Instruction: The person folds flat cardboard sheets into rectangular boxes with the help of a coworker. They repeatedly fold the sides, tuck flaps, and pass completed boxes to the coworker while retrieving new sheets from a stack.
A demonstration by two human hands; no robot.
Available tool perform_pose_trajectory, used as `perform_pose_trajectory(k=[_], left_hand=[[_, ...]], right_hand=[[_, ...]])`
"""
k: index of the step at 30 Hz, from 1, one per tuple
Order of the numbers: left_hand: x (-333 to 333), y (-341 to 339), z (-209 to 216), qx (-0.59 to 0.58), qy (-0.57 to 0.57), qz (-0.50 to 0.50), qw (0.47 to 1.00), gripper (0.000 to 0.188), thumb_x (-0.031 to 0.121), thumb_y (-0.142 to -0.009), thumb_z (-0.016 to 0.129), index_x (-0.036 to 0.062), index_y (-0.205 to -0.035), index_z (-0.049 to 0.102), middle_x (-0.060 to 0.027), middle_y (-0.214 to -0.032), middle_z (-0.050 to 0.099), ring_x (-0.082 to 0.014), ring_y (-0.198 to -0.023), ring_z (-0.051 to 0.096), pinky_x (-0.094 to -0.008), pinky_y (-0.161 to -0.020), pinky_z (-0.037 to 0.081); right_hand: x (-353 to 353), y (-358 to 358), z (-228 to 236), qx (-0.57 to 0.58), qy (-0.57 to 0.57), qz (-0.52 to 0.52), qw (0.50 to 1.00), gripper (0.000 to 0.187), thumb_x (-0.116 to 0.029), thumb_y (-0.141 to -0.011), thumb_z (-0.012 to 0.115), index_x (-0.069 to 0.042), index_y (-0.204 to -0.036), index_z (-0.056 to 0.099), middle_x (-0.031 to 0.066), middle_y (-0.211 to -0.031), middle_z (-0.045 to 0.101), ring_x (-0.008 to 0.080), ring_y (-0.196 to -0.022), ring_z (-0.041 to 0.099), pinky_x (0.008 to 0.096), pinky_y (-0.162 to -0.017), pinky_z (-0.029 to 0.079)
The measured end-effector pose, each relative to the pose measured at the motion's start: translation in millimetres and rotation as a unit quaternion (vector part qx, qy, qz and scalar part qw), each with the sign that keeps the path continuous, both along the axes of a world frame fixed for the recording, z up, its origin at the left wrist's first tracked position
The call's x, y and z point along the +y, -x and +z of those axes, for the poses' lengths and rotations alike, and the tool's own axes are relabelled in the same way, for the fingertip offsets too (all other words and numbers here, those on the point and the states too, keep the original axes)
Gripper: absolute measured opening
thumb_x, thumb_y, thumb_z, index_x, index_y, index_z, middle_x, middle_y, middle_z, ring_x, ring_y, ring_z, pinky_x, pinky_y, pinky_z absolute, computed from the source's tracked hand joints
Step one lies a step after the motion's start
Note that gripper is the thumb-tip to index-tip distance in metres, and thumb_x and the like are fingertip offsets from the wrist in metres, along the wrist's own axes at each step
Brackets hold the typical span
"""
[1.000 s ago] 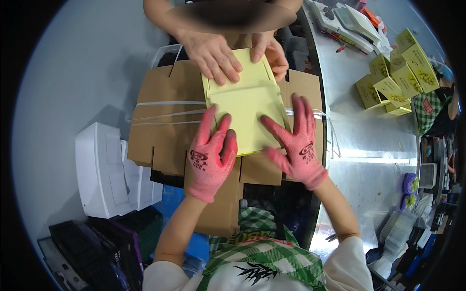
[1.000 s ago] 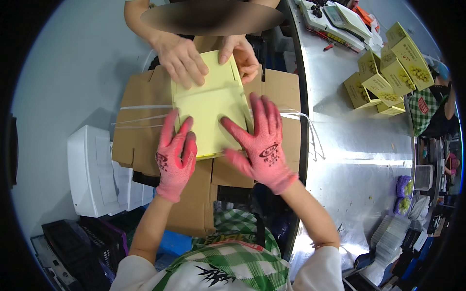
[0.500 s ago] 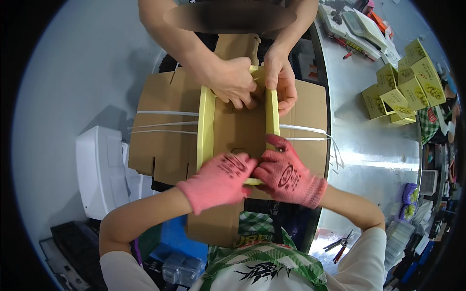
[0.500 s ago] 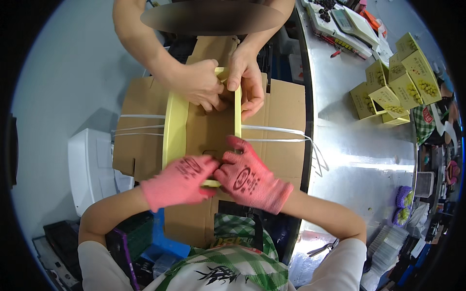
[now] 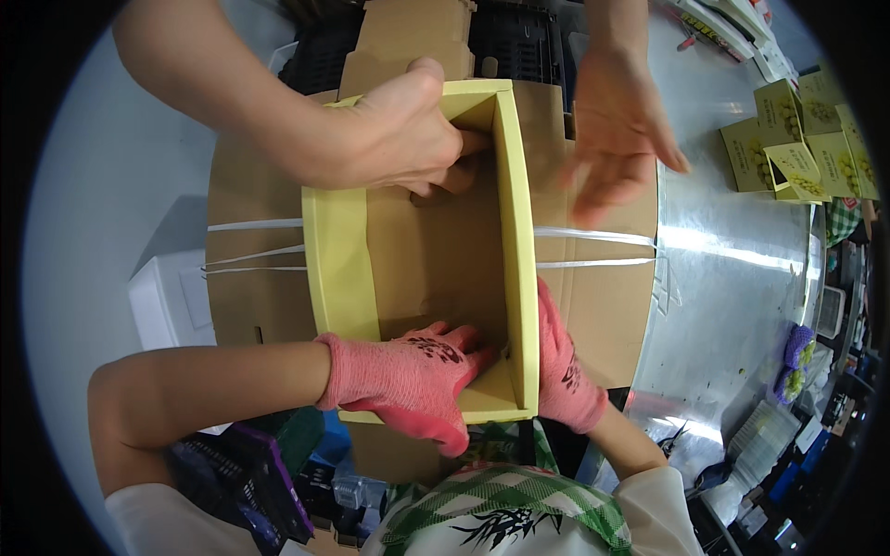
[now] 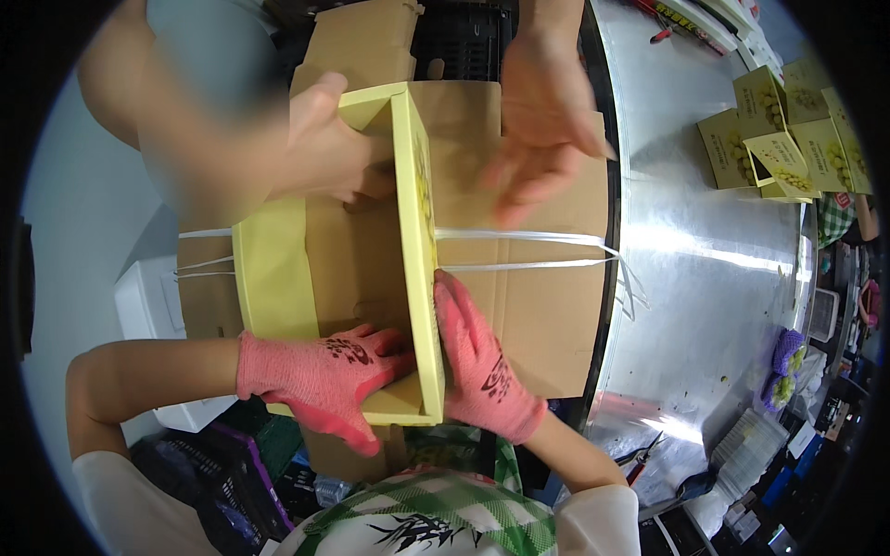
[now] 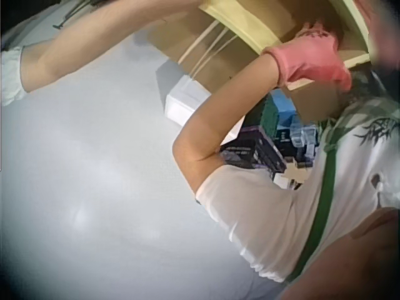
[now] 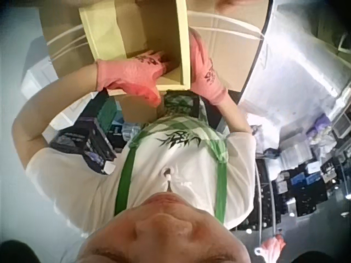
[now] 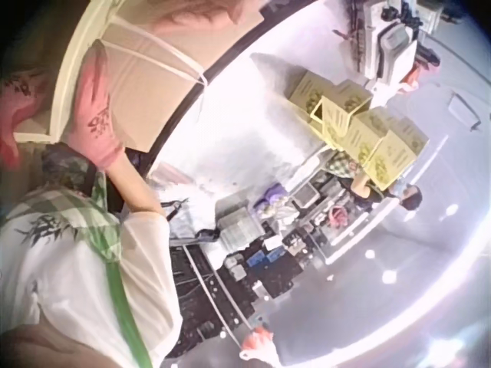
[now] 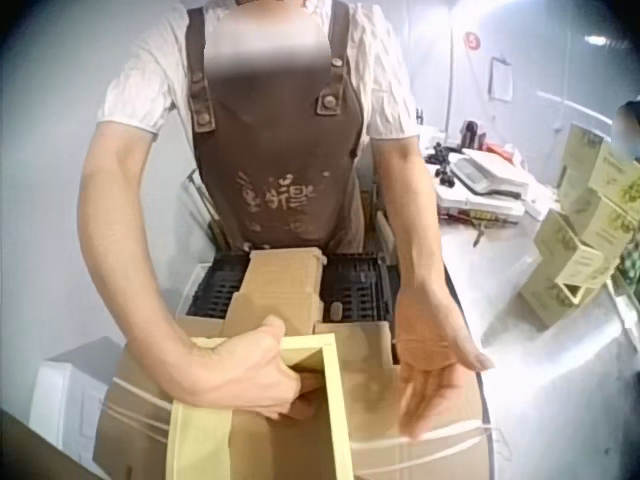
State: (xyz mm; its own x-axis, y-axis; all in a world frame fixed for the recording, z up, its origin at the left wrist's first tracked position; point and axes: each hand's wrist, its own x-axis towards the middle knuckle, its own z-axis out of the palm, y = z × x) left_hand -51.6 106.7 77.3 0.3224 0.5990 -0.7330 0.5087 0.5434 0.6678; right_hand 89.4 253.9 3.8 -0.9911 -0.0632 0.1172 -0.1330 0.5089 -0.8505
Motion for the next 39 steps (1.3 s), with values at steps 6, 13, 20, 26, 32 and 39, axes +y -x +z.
perform_pose_trajectory(k=[6,13,20,26,32,39], left_hand=[[3,16,-9,-0.095,0.035,0.028,0.994,0.11,0.048,-0.058,0.079,0.007,-0.146,0.028,-0.0245,-0.147,0.021,-0.0441,-0.135,0.022,-0.0485,-0.11,0.027],[5,15,-4,-0.094,0.04,-0.004,0.995,0.112,0.052,-0.059,0.078,0.0087,-0.147,0.025,-0.0258,-0.147,0.018,-0.0441,-0.136,0.02,-0.0494,-0.112,0.023],[17,22,-11,-0.19,0.037,-0.014,0.981,0.097,0.043,-0.063,0.076,0.0053,-0.142,0.033,-0.0248,-0.142,0.031,-0.0412,-0.132,0.03,-0.0453,-0.11,0.026],[19,19,2,-0.148,0.017,0.013,0.989,0.088,0.038,-0.067,0.076,0.0043,-0.139,0.039,-0.0231,-0.14,0.035,-0.0377,-0.13,0.034,-0.0401,-0.109,0.03],[6,7,-6,-0.119,-0.115,0.073,0.983,0.095,0.027,-0.056,0.073,0.0069,-0.142,0.038,-0.0239,-0.137,0.034,-0.0423,-0.127,0.034,-0.0445,-0.106,0.033],[4,18,5,-0.114,-0.041,0.016,0.993,0.101,0.034,-0.06,0.077,0.0064,-0.145,0.03,-0.02,-0.149,0.024,-0.0357,-0.137,0.026,-0.0407,-0.112,0.027]], right_hand=[[-17,4,-4,-0.025,0.047,-0.035,0.998,0.096,-0.019,-0.07,0.075,0.009,-0.142,0.018,0.0344,-0.142,0.025,0.0501,-0.127,0.035,0.0508,-0.105,0.034],[-6,3,5,0.017,0.069,-0.04,0.997,0.081,-0.006,-0.072,0.07,0.008,-0.14,0.028,0.0318,-0.139,0.032,0.0475,-0.127,0.038,0.0483,-0.106,0.034],[-2,6,15,-0.024,0.075,-0.044,0.996,0.091,0.002,-0.063,0.066,0.007,-0.142,0.023,0.0285,-0.14,0.029,0.0463,-0.128,0.033,0.0483,-0.109,0.03],[17,-2,12,-0.023,0.2,-0.009,0.98,0.093,-0.005,-0.07,0.07,0.003,-0.147,0.016,0.0258,-0.145,0.025,0.0405,-0.134,0.03,0.0472,-0.111,0.028],[20,3,-3,0.141,0.464,-0.338,0.806,0.084,-0.045,-0.094,0.047,0.0,-0.15,0.003,0.0153,-0.156,0.016,0.027,-0.145,0.016,0.0394,-0.119,0.008],[-31,38,2,0.043,0.405,-0.154,0.9,0.061,-0.017,-0.102,0.032,0.002,-0.15,-0.002,0.0196,-0.157,0.005,0.0276,-0.145,0.007,0.0374,-0.117,0.01]])
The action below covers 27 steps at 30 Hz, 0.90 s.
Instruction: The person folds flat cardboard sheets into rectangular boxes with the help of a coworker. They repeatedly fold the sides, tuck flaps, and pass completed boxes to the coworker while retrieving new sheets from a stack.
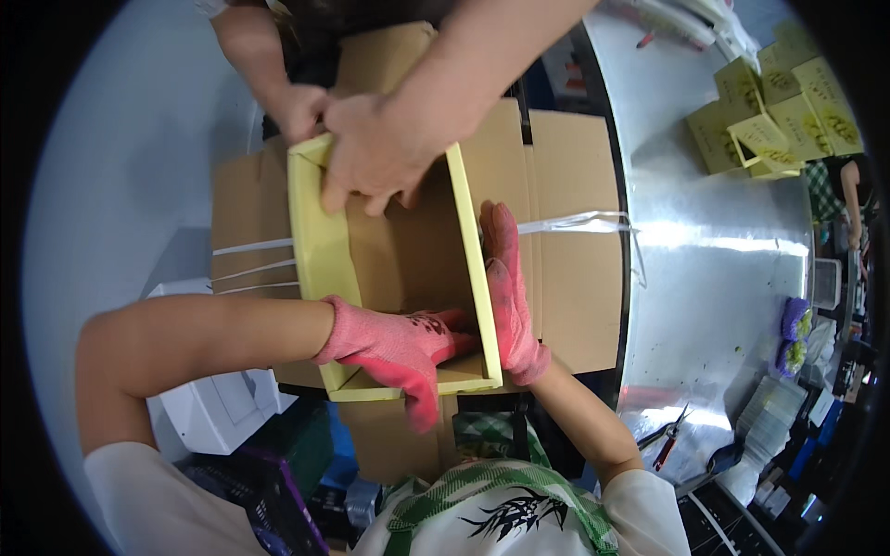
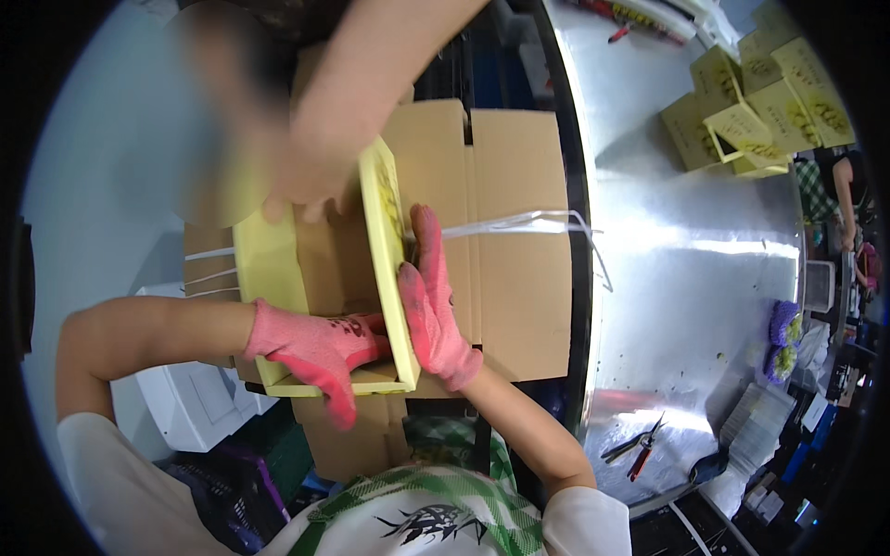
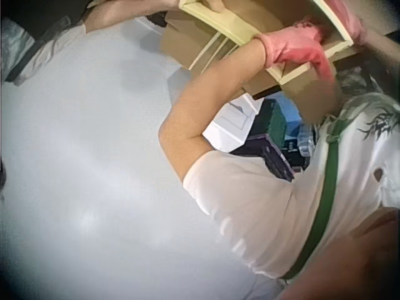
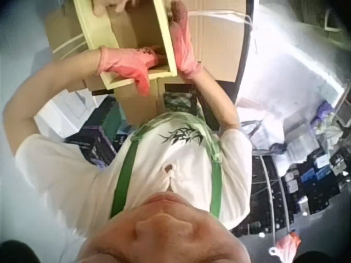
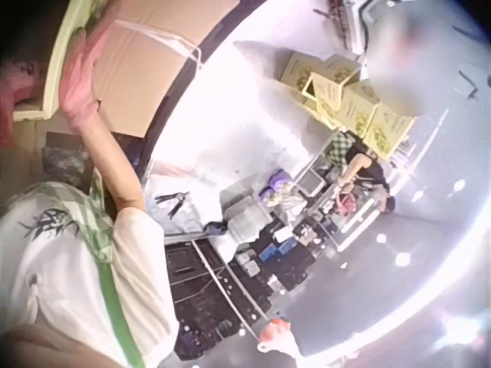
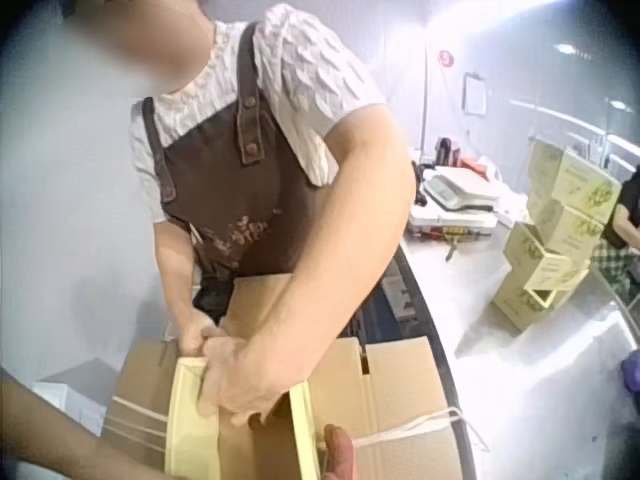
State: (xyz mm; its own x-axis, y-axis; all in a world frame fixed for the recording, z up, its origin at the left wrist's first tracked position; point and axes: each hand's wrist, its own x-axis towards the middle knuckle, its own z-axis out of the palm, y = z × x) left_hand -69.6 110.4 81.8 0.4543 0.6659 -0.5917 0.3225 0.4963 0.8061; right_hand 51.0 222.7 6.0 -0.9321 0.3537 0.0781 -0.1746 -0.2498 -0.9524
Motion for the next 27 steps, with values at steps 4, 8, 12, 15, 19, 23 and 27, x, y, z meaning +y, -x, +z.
perform_pose_trajectory(k=[4,8,12,15,19,23,27], left_hand=[[-9,-14,17,0.238,-0.109,-0.025,0.965,0.071,0.039,-0.069,0.068,0.0048,-0.129,0.05,-0.0192,-0.134,0.043,-0.0362,-0.12,0.043,-0.0465,-0.103,0.036],[-60,-45,46,0.527,-0.35,0.136,0.763,0.047,0.045,-0.077,0.061,0.0089,-0.107,0.061,-0.0123,-0.115,0.051,-0.0342,-0.112,0.045,-0.0511,-0.101,0.035],[-136,-63,21,0.369,-0.465,0.486,0.642,0.027,0.018,-0.075,0.066,0.0076,-0.101,0.064,-0.0144,-0.115,0.05,-0.0337,-0.115,0.044,-0.0476,-0.104,0.034],[-146,-81,-24,0.137,-0.348,0.699,0.61,0.048,0.01,-0.082,0.054,0.0018,-0.129,0.045,-0.0176,-0.132,0.039,-0.0312,-0.126,0.037,-0.0421,-0.109,0.027],[-130,-84,-51,-0.014,-0.258,0.719,0.646,0.064,0.03,-0.092,0.041,0.0013,-0.147,0.023,-0.0187,-0.148,0.023,-0.0328,-0.137,0.025,-0.0412,-0.114,0.017],[-123,-88,-58,-0.041,-0.245,0.733,0.633,0.069,0.041,-0.095,0.032,0.0006,-0.149,0.016,-0.0177,-0.153,0.016,-0.0341,-0.141,0.018,-0.0419,-0.115,0.013],[-122,-93,-73,-0.052,-0.21,0.722,0.657,0.07,0.043,-0.096,0.03,0.0013,-0.15,0.012,-0.0172,-0.153,0.015,-0.0341,-0.141,0.015,-0.0419,-0.115,0.012]], right_hand=[[20,3,39,0.079,-0.154,-0.059,0.983,0.06,-0.009,-0.095,0.044,0.003,-0.146,0.016,0.0209,-0.15,0.024,0.0301,-0.139,0.025,0.0403,-0.114,0.02],[8,19,122,0.036,-0.308,0.157,0.938,0.061,-0.006,-0.083,0.057,0.004,-0.139,0.034,0.017,-0.134,0.046,0.0258,-0.125,0.046,0.0362,-0.106,0.034],[-12,50,123,-0.234,-0.283,0.597,0.713,0.073,-0.038,-0.086,0.065,0.005,-0.137,0.035,0.0216,-0.128,0.049,0.0306,-0.12,0.05,0.0385,-0.1,0.041],[-31,55,116,-0.234,-0.415,0.676,0.562,0.083,-0.048,-0.078,0.065,0.003,-0.136,0.035,0.023,-0.125,0.047,0.0381,-0.116,0.049,0.0425,-0.1,0.041],[-49,65,92,-0.273,-0.4,0.687,0.541,0.085,-0.032,-0.066,0.066,0.0,-0.137,0.033,0.0219,-0.131,0.04,0.039,-0.121,0.041,0.0441,-0.104,0.037],[-53,78,81,-0.284,-0.373,0.726,0.503,0.093,-0.026,-0.057,0.066,0.0,-0.139,0.031,0.0214,-0.134,0.034,0.0385,-0.125,0.036,0.045,-0.104,0.035],[-53,90,85,-0.279,-0.385,0.75,0.46,0.097,-0.022,-0.055,0.066,0.0,-0.141,0.029,0.0189,-0.135,0.035,0.0374,-0.126,0.037,0.0445,-0.101,0.038]])
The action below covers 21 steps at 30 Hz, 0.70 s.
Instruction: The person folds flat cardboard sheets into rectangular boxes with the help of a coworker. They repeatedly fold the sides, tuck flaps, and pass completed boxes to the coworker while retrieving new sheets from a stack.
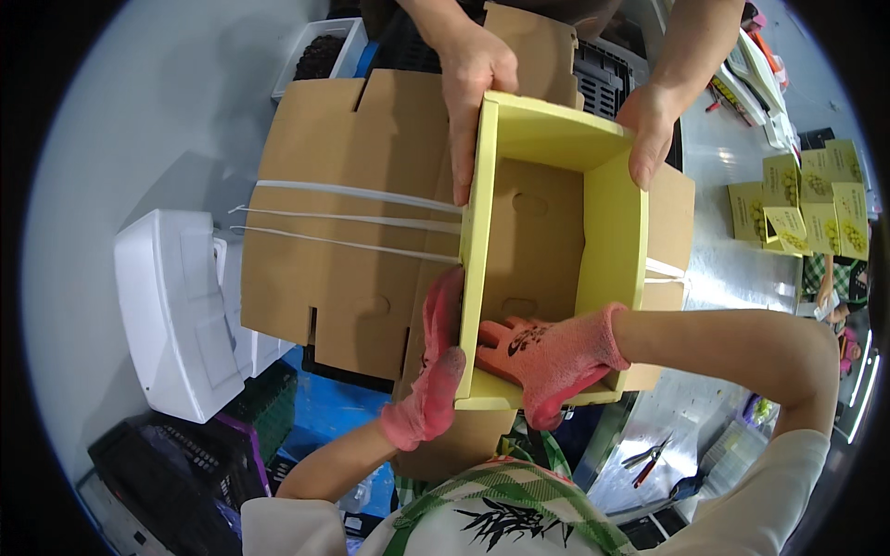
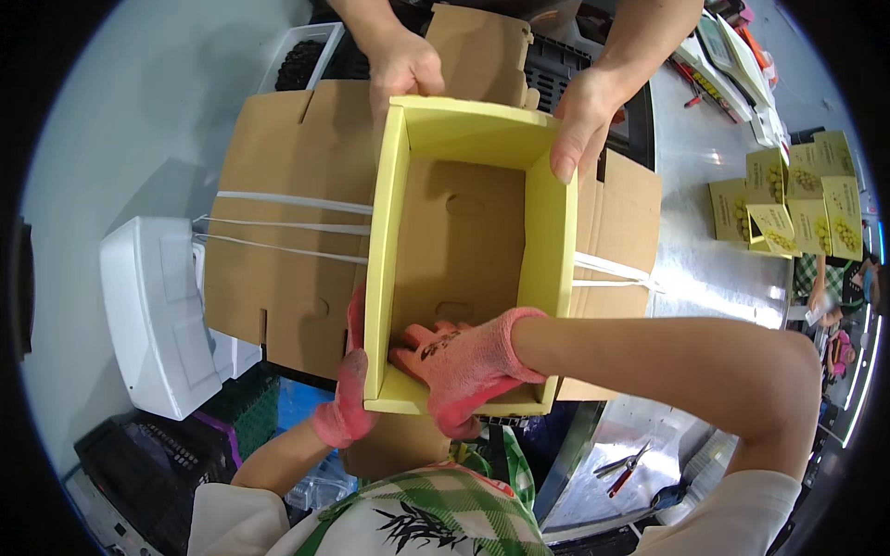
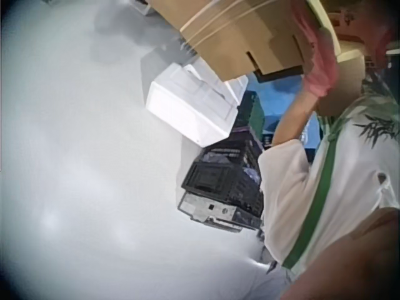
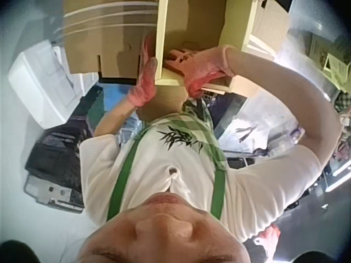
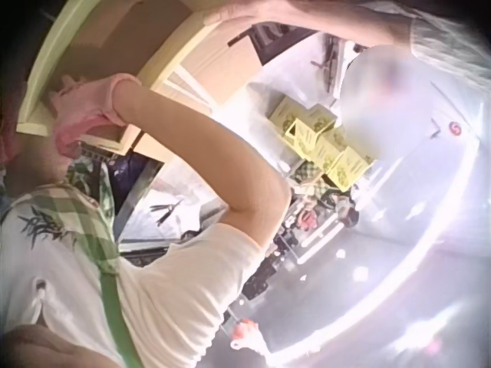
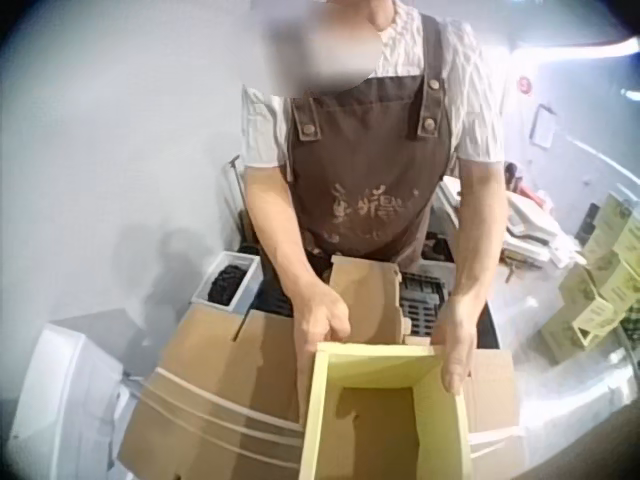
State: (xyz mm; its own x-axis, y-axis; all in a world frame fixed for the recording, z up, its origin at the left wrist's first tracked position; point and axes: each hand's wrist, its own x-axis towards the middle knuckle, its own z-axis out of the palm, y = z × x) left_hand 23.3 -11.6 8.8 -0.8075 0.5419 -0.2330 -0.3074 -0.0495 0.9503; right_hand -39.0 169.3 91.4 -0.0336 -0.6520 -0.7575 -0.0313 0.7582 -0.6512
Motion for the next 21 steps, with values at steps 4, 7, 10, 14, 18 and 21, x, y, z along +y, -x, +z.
perform_pose_trajectory(k=[4,7,10,14,18,21], left_hand=[[6,7,8,-0.033,-0.058,0.011,0.998,0.07,0.045,-0.097,0.03,0.0017,-0.15,0.012,-0.0163,-0.151,0.018,-0.0315,-0.14,0.018,-0.0415,-0.114,0.014],[7,21,9,-0.028,-0.075,-0.005,0.997,0.072,0.05,-0.098,0.03,0.0026,-0.15,0.014,-0.0141,-0.149,0.02,-0.0269,-0.139,0.021,-0.0401,-0.113,0.02],[-1,25,15,-0.051,-0.112,-0.01,0.992,0.071,0.051,-0.099,0.03,0.0036,-0.149,0.016,-0.0121,-0.149,0.024,-0.0243,-0.138,0.025,-0.037,-0.114,0.02],[-36,33,-6,0.09,-0.004,0.056,0.994,0.067,0.049,-0.1,0.03,0.0049,-0.149,0.02,-0.0098,-0.149,0.031,-0.0226,-0.136,0.032,-0.0369,-0.114,0.023],[-59,48,10,0.1,-0.088,0.143,0.981,0.065,0.046,-0.101,0.029,0.001,-0.148,0.023,-0.0104,-0.15,0.03,-0.022,-0.137,0.032,-0.0382,-0.116,0.021],[21,39,1,-0.032,-0.321,0.059,0.945,0.051,0.035,-0.103,0.031,0.0034,-0.142,0.035,-0.0081,-0.143,0.039,-0.0195,-0.131,0.039,-0.0352,-0.112,0.027]], right_hand=[[-2,7,8,0.004,-0.008,0.018,1.0,0.099,-0.02,-0.055,0.069,-0.002,-0.143,0.028,0.0176,-0.14,0.033,0.0375,-0.13,0.035,0.045,-0.103,0.038],[3,6,3,0.006,0.015,0.004,1.0,0.1,-0.02,-0.054,0.071,-0.004,-0.144,0.029,0.0178,-0.141,0.032,0.037,-0.131,0.037,0.0444,-0.104,0.038],[-1,-3,8,0.152,0.01,-0.019,0.988,0.063,-0.021,-0.063,0.066,0.0,-0.12,0.052,0.0183,-0.118,0.055,0.0349,-0.116,0.051,0.0443,-0.096,0.041],[18,-63,50,0.566,0.105,-0.146,0.804,0.045,-0.031,-0.079,0.063,-0.001,-0.112,0.057,0.0141,-0.109,0.06,0.0317,-0.102,0.057,0.0433,-0.094,0.042],[55,-130,-9,0.619,0.186,-0.701,0.301,0.051,-0.029,-0.092,0.055,-0.003,-0.133,0.042,0.0119,-0.13,0.052,0.0219,-0.121,0.048,0.038,-0.105,0.035],[65,-135,-152,0.444,0.247,-0.784,0.357,0.04,-0.02,-0.097,0.045,-0.002,-0.133,0.042,0.0138,-0.133,0.05,0.0232,-0.127,0.044,0.0361,-0.106,0.034]])
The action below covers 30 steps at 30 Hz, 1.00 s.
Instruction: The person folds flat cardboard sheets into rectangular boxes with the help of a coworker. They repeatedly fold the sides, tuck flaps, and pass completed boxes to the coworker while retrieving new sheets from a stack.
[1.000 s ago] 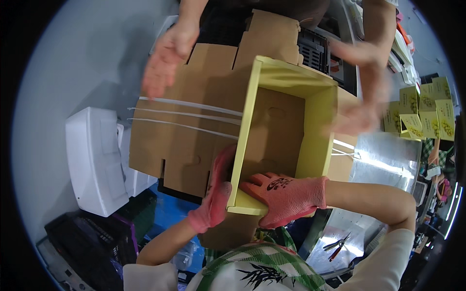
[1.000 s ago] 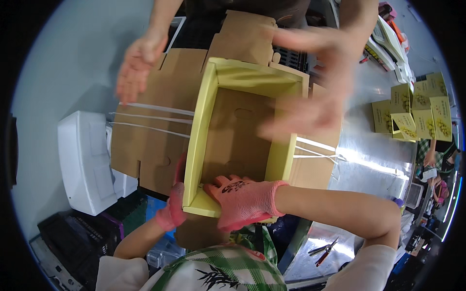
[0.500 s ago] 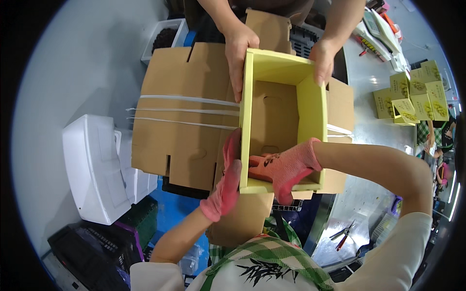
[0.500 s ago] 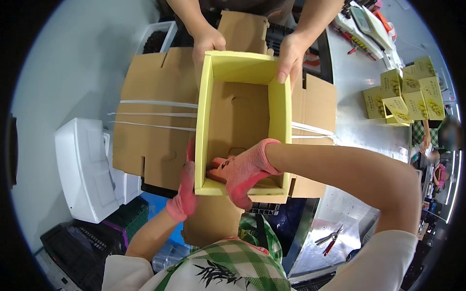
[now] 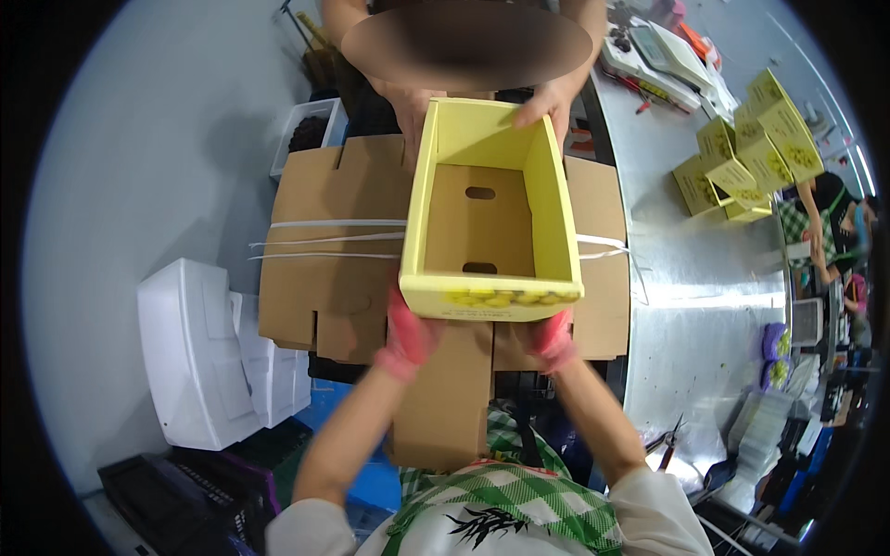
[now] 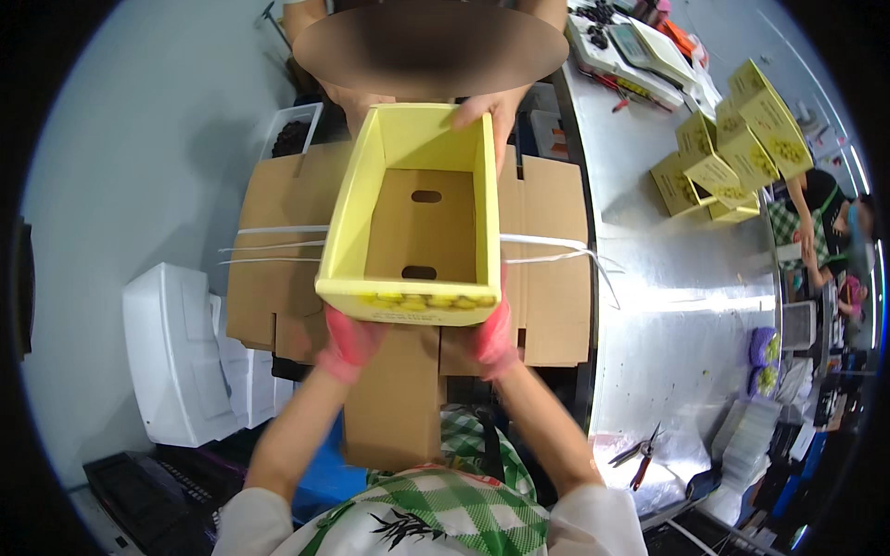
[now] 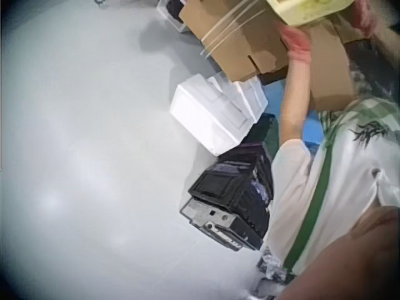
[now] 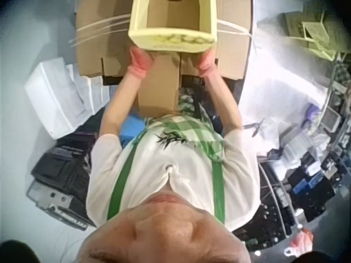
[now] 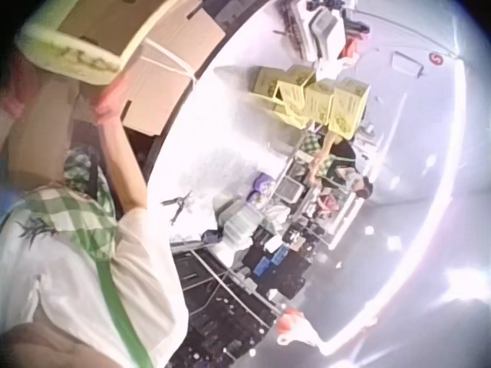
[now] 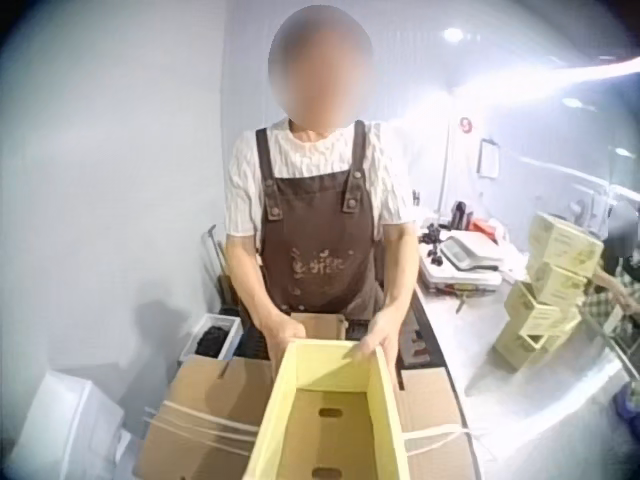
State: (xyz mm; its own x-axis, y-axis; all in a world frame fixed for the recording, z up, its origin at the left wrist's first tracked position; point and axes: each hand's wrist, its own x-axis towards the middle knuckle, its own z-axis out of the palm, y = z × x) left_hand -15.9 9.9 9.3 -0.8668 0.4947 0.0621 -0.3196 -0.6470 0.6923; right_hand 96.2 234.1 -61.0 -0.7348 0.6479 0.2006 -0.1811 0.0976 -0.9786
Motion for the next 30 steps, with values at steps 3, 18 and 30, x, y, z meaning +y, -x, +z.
perform_pose_trajectory(k=[3,18,30], left_hand=[[28,19,-2,-0.028,0.144,-0.078,0.986,0.046,0.028,-0.104,0.034,0.0034,-0.142,0.036,-0.0083,-0.144,0.04,-0.0175,-0.131,0.037,-0.0339,-0.111,0.028],[-133,42,-9,0.451,0.746,0.217,0.438,0.076,0.033,-0.079,0.073,0.0113,-0.143,0.037,-0.0201,-0.146,0.032,-0.0387,-0.134,0.03,-0.0474,-0.11,0.027],[-38,64,-7,0.513,0.722,0.002,0.464,0.034,0.026,-0.084,0.063,0.0068,-0.111,0.058,-0.0143,-0.109,0.054,-0.0352,-0.108,0.049,-0.0495,-0.094,0.038]], right_hand=[[6,23,-1,-0.049,-0.029,0.084,0.995,0.039,-0.02,-0.099,0.04,-0.002,-0.133,0.043,0.0166,-0.134,0.05,0.0259,-0.128,0.044,0.0351,-0.106,0.035],[56,-93,66,-0.308,-0.355,-0.051,0.881,0.067,-0.022,-0.081,0.068,-0.002,-0.138,0.038,0.0222,-0.14,0.038,0.0381,-0.132,0.035,0.0466,-0.109,0.03],[45,27,77,-0.216,-0.572,0.092,0.786,0.026,-0.024,-0.08,0.064,-0.007,-0.097,0.057,0.0121,-0.108,0.055,0.0311,-0.109,0.05,0.0451,-0.103,0.032]])
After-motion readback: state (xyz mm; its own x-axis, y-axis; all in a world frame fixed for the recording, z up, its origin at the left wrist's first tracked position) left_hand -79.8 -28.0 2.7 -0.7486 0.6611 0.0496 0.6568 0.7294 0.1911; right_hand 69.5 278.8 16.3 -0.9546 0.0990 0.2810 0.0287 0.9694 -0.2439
